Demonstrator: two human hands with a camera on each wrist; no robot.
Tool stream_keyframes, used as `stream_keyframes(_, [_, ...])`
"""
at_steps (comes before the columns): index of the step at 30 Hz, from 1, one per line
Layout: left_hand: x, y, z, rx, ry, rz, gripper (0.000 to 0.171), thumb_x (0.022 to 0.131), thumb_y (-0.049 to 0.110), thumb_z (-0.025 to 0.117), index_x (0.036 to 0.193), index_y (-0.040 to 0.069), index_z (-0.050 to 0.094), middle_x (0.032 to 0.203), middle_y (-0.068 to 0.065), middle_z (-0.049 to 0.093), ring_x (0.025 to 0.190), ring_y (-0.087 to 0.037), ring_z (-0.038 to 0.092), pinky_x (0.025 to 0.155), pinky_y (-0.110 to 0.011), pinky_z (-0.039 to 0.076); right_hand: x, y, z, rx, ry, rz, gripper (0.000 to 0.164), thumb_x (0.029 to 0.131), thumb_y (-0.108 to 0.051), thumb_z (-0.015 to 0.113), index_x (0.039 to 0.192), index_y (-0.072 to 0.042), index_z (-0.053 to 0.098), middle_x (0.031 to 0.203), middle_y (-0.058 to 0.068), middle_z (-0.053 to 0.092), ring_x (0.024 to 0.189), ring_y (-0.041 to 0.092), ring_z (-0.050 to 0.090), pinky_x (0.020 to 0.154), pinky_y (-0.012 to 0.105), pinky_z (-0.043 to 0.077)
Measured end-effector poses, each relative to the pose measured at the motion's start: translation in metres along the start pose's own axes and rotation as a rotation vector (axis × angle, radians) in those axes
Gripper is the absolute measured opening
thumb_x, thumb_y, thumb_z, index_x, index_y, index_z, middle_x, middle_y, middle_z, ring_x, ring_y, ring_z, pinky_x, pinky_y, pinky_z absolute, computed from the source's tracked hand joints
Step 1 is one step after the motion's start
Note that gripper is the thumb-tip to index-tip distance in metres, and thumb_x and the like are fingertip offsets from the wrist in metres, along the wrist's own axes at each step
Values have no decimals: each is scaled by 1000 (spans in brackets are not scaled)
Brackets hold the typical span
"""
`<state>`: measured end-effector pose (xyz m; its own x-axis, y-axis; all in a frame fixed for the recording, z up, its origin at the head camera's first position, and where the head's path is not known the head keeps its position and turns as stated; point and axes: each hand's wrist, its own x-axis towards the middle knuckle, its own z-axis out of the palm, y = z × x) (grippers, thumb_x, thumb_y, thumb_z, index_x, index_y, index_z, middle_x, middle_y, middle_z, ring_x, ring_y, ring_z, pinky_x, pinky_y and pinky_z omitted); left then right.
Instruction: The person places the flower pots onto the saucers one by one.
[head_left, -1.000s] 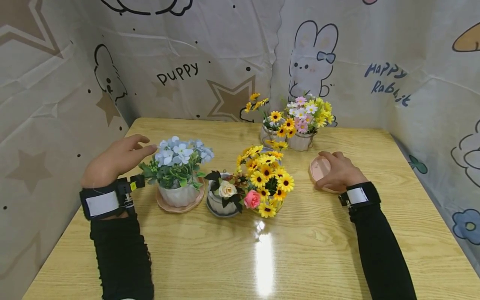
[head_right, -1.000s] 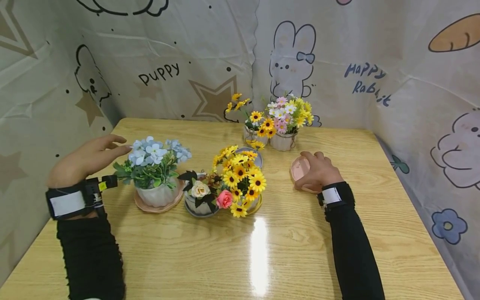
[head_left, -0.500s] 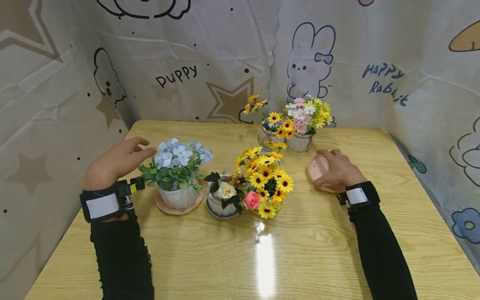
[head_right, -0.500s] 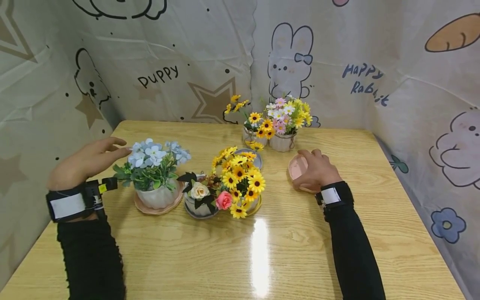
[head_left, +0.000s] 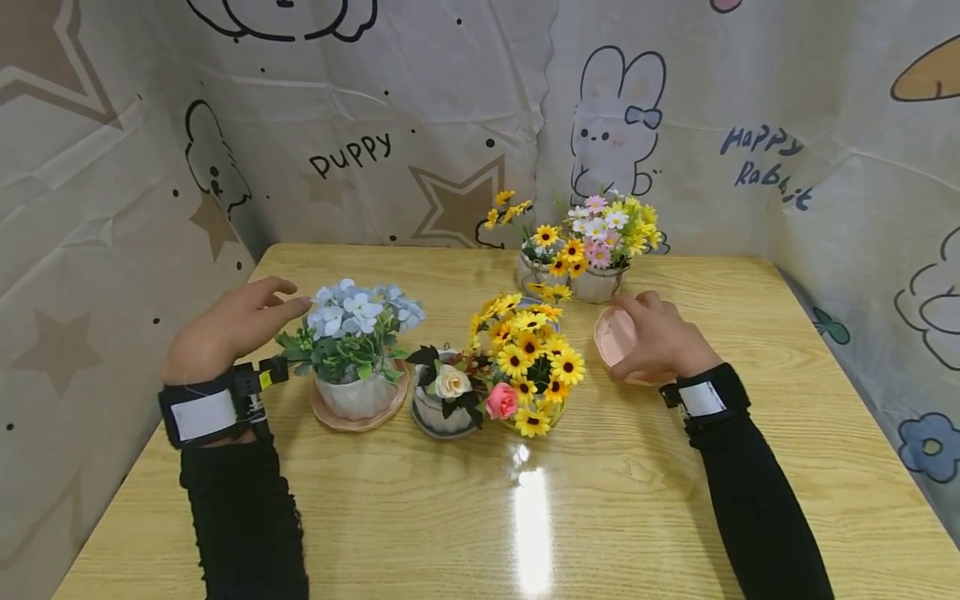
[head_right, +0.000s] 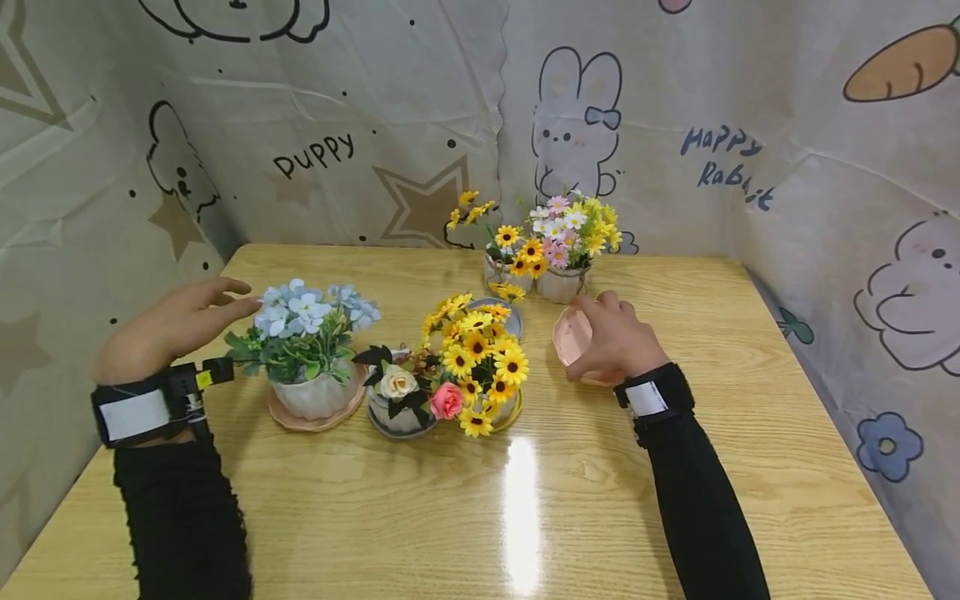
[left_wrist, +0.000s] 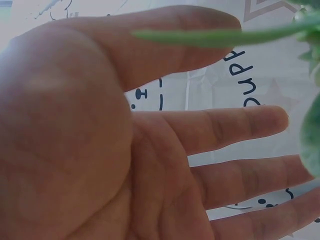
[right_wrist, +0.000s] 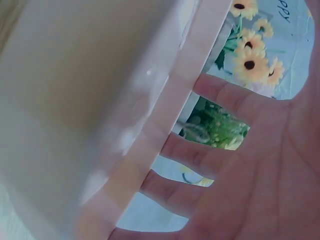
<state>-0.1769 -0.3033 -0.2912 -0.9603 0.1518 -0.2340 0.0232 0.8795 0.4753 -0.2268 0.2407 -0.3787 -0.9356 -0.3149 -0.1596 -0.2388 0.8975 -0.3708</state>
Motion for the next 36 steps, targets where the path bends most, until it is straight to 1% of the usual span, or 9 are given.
stream_keyframes(4, [0, -1, 0, -7, 5, -9, 74, 116, 44, 38, 159, -14, 30, 154, -44, 38, 134, -60, 47, 104, -72, 44, 0, -5, 4, -8, -17, -14, 115, 64, -35, 98, 162, -14, 40, 154, 31, 37, 131, 56, 43, 87, 77, 52])
stream_keyframes(12, [-2, -2, 0, -17, 2, -28, 75, 116, 46, 38, 160, -13, 29, 155, -44, 37, 137, -61, 44, 107, -73, 42, -4, -14, 10, -24, -58, -52, 118, 60, -35, 101, 159, -12, 42, 150, 34, 38, 127, 58, 45, 80, 68, 57])
stream_keyframes(16, [-2, -2, -1, -16, 3, -30, 74, 116, 46, 37, 160, -14, 29, 155, -44, 37, 138, -61, 43, 108, -73, 40, -5, -18, 14, -31, -68, -61, 113, 62, -31, 99, 158, -11, 43, 149, 34, 38, 125, 58, 45, 77, 65, 57])
stream_keyframes(20, [-2, -2, -2, -13, 4, -24, 74, 116, 45, 37, 159, -14, 30, 155, -44, 37, 138, -61, 43, 109, -73, 40, -7, -19, 20, -51, -86, -69, 111, 63, -30, 98, 157, -11, 44, 148, 33, 38, 124, 57, 46, 74, 61, 57])
stream_keyframes(23, [-3, -1, -2, -16, 3, -17, 73, 116, 44, 38, 159, -15, 30, 155, -44, 37, 138, -61, 43, 109, -73, 40, -10, -17, 25, -66, -98, -82, 113, 62, -34, 100, 157, -11, 44, 149, 34, 38, 126, 59, 45, 74, 62, 56])
stream_keyframes(28, [-3, -2, -2, -22, 2, -19, 73, 116, 44, 38, 159, -14, 30, 156, -44, 36, 138, -61, 43, 109, -73, 40, -17, -17, 29, -78, -104, -95, 117, 61, -40, 102, 159, -14, 43, 152, 32, 37, 134, 61, 42, 78, 67, 57])
stream_keyframes(30, [-3, -2, -1, -21, 1, -24, 74, 116, 45, 38, 160, -14, 30, 156, -44, 36, 138, -61, 42, 109, -73, 40, -19, -18, 29, -89, -104, -106, 116, 61, -39, 102, 159, -14, 44, 152, 31, 38, 133, 61, 43, 75, 66, 57])
stream_keyframes(34, [-1, -3, -1, -11, 0, -26, 74, 116, 45, 38, 160, -14, 30, 156, -44, 36, 139, -61, 43, 109, -73, 40, -23, -21, 31, -112, -103, -131, 114, 61, -39, 101, 157, -15, 46, 150, 29, 43, 129, 59, 49, 69, 59, 57])
stream_keyframes(36, [-1, -3, -1, -9, 1, -25, 74, 116, 45, 38, 159, -14, 30, 156, -44, 37, 138, -61, 43, 109, -73, 40, -24, -22, 32, -121, -102, -142, 114, 60, -39, 102, 157, -15, 47, 150, 28, 44, 128, 57, 51, 69, 58, 57])
